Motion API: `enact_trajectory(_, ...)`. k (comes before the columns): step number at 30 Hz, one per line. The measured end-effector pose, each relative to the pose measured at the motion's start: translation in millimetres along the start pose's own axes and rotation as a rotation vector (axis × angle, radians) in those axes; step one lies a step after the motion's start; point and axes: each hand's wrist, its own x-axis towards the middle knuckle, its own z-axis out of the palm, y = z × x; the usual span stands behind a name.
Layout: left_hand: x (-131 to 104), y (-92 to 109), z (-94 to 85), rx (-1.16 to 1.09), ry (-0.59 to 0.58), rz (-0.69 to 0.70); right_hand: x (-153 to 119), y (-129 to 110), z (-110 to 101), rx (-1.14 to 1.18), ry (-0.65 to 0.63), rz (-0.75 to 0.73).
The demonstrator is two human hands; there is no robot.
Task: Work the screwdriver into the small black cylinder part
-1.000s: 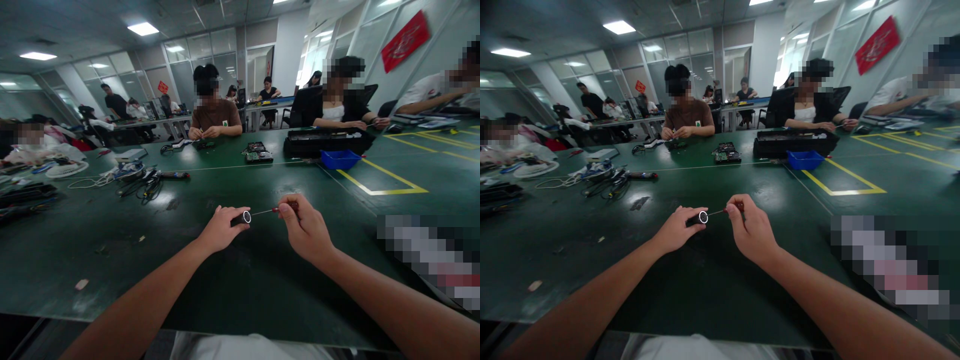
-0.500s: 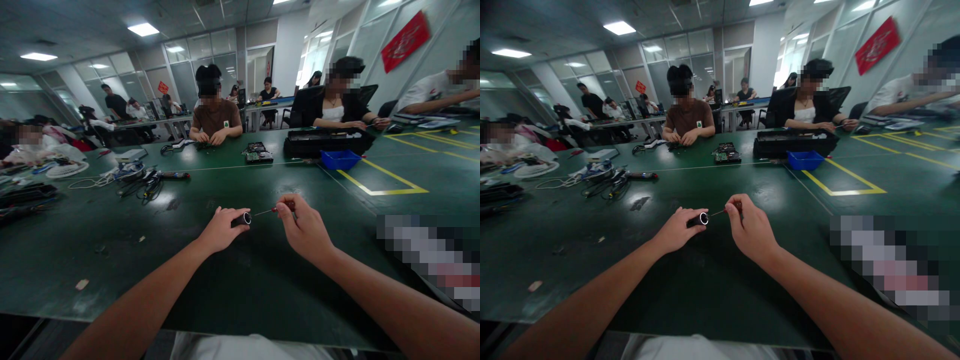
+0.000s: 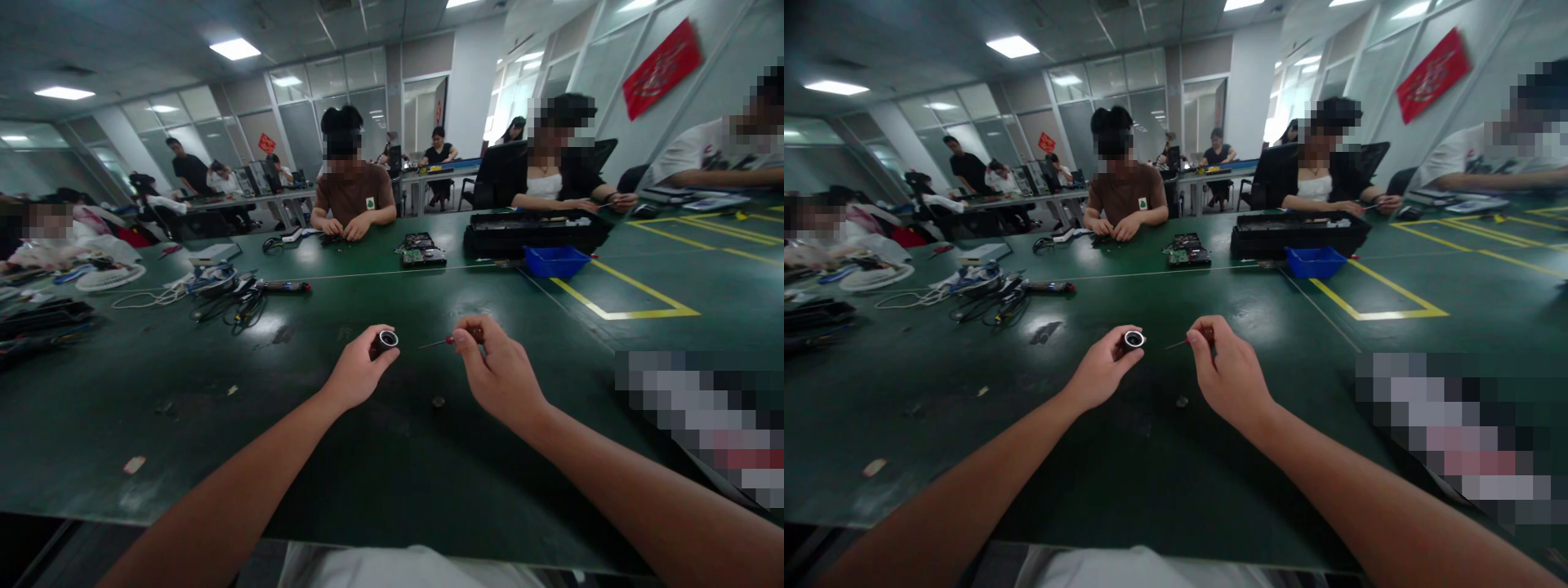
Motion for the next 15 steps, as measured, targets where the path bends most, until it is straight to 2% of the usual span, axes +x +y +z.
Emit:
enact_trajectory(4, -2.9, 4.5, -1.0, -0.125, -0.018, -0.043, 0.3, 0.8, -0.3, -0.009, 0.007, 0.003)
enact_trajectory(8, -10.4, 21.6, 0.8, 0.084, -0.068, -0.042, -0.2, 2.2, -0.1, -0.001, 0.018, -0.009)
enact_trajectory(11, -15.7, 32.7, 8.0, 0.227, -0.183, 0.019, 0.0, 2.7, 0.1, -0.004, 0.024, -0.007)
enact_trajectory(15, -18.5, 36.9, 21.1, 0.407, -0.347, 0.130, 1.2, 2.8, 0.1, -0.003, 0.016, -0.008)
